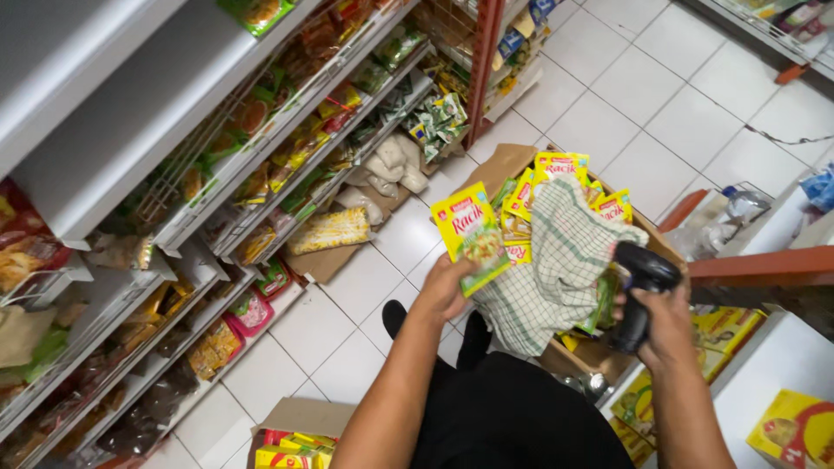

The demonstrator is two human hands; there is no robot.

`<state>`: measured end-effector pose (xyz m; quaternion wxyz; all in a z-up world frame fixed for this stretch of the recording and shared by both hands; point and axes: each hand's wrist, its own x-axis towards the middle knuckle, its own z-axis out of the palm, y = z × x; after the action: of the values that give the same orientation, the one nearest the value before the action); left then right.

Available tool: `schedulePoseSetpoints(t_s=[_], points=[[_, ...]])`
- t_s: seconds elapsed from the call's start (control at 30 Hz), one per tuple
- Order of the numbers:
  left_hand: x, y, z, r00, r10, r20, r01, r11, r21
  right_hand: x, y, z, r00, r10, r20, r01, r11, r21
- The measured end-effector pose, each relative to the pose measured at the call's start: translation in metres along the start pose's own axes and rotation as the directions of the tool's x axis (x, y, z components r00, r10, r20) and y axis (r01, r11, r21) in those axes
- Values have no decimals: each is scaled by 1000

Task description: The person picks up seasoning packets from a cardboard box on the floor, scans them using a handheld barcode scanner, and places some packets onto a store shelf.

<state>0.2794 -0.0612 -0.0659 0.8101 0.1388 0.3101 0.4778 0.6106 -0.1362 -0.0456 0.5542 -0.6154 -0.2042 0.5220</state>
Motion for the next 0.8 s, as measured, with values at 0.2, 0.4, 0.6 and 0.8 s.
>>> schedulePoseSetpoints(t_s=[0.2, 0.4, 0.6, 0.8], points=[[19, 7, -3, 994, 105, -39, -107, 993, -42, -39, -6, 43, 981, -159, 109, 189, 908, -374], [16, 13, 23, 993, 94, 74, -74, 968, -240, -84, -20, 80, 926, -146, 349, 307, 830, -467], [18, 5, 34, 986, 93, 140, -52, 961, -273, -115, -35, 106, 878, -146, 455, 379, 792, -478], [30, -24, -8, 964, 196, 178, -125, 930, -346, -99, -36, 103, 965, -93, 244, 143, 971, -194]])
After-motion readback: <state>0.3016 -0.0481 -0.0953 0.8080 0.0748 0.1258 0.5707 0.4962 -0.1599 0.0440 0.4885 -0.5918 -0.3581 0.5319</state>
